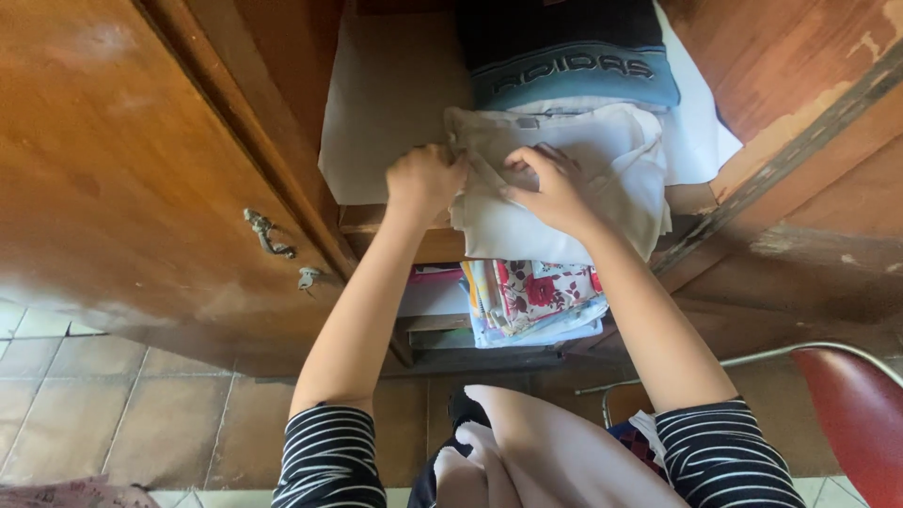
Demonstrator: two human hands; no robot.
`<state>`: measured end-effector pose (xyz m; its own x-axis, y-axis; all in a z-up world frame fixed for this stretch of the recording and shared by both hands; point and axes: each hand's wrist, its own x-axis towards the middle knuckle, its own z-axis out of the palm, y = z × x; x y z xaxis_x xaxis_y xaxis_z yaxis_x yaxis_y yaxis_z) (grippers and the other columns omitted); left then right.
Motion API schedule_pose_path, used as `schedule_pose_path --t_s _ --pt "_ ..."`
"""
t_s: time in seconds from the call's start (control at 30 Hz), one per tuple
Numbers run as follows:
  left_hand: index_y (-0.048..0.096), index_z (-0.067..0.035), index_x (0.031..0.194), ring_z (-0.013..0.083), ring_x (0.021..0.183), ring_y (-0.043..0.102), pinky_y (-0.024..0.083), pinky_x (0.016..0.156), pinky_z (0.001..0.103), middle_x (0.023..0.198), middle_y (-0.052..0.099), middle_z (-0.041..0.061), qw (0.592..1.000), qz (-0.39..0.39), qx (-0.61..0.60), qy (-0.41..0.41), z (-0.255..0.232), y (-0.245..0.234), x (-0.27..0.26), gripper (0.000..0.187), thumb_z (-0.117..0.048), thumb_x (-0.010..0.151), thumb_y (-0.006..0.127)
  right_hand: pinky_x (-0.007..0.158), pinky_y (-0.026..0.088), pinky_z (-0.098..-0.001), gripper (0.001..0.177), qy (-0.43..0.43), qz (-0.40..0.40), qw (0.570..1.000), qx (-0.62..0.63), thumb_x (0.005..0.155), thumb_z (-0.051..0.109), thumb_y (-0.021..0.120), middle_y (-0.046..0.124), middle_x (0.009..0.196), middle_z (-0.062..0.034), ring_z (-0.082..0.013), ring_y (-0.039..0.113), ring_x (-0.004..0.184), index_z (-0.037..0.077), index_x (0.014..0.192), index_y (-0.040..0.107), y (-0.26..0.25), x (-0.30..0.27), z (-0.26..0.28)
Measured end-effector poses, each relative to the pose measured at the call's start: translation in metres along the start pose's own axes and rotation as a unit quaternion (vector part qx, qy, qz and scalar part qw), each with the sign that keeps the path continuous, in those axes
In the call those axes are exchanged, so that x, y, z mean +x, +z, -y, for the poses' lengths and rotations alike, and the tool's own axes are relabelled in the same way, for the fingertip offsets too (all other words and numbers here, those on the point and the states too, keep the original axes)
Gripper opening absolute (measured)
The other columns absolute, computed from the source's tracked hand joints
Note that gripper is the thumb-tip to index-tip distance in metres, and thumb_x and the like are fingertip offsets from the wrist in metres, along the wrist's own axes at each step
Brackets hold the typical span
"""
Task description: The person folds a white garment by hand on a wooden shelf inside a closet. The garment is smoothed, folded in half, then folded again into a compact rectangle and placed on top of other folded items.
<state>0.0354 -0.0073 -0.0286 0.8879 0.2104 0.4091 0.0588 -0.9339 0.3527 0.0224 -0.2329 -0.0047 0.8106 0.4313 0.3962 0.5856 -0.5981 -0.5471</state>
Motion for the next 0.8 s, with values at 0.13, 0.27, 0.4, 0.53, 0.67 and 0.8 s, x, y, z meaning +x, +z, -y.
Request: schedule_pose_path --t_s 0.13,0.27,0.4,0.53,0.67,0.8 --pt "0.074 -0.015 0.087 0.0351 0.067 0.075 0.059 0.056 0.047 0.069 0.071 0.013 0.997 -0.043 0.056 0.014 -0.022 0.008 -0.004 0.035 -0.043 0.086 0.054 0.108 0.038 -0.0552 0.048 0.046 0.022 0.994 -0.098 0.088 0.051 0.074 0.062 0.116 0.0009 -0.0275 0.058 0.120 0.027 0.128 0.061 -0.005 -0.006 0.024" --pt "0.041 0.007 0.148 0.0449 0.094 0.075 0.061 0.078 0.058 0.103 0.074 0.030 0.997 0.075 0.004 0.011 -0.040 -0.013 -0.012 0.059 -0.019 0.096 0.049 0.105 0.039 -0.0569 0.058 0.019 0.008 0.995 -0.099 0.088 0.051 0.075 0.060 0.120 -0.0030 -0.0317 0.058 0.121 0.027 0.136 0.055 -0.006 -0.015 0.024" --pt "0.033 -0.001 0.142 0.0479 0.094 0.074 0.060 0.079 0.062 0.099 0.071 0.028 0.995 0.081 -0.055 0.011 -0.036 -0.016 -0.011 0.045 -0.010 0.099 0.041 0.105 0.038 -0.0583 0.059 0.024 0.004 0.995 -0.101 0.086 0.051 0.076 0.059 0.121 -0.0019 -0.0318 0.057 0.121 0.027 0.136 0.055 -0.004 -0.016 0.021" --pt "0.053 -0.009 0.121 0.0406 0.086 0.076 0.062 0.068 0.055 0.090 0.073 0.020 1.000 -0.014 -0.015 0.012 -0.016 -0.005 -0.012 0.024 -0.009 0.098 0.046 0.104 0.041 -0.0560 0.051 0.013 0.021 0.991 -0.129 0.089 0.051 0.073 0.060 0.124 -0.0012 -0.0307 0.058 0.122 0.027 0.132 0.061 -0.006 -0.019 0.024" --pt "0.060 -0.012 0.111 0.0387 0.083 0.074 0.062 0.065 0.052 0.089 0.066 0.014 0.987 -0.131 -0.053 0.081 -0.018 -0.016 -0.009 0.022 -0.008 0.089 0.057 0.100 0.046 -0.0536 0.038 -0.069 0.039 0.991 -0.106 0.098 0.043 0.065 0.064 0.130 -0.0090 -0.0350 0.061 0.124 0.018 0.127 0.071 -0.016 -0.013 0.009" --pt "0.061 -0.006 0.126 0.0445 0.102 0.073 0.058 0.086 0.058 0.110 0.072 0.024 0.993 0.032 -0.010 0.112 -0.048 -0.026 -0.012 0.039 -0.018 0.091 0.052 0.103 0.047 -0.0536 0.031 -0.107 0.008 0.992 -0.065 0.103 0.020 0.060 0.068 0.128 -0.0240 -0.0434 0.061 0.125 0.001 0.124 0.073 -0.031 0.000 -0.038"
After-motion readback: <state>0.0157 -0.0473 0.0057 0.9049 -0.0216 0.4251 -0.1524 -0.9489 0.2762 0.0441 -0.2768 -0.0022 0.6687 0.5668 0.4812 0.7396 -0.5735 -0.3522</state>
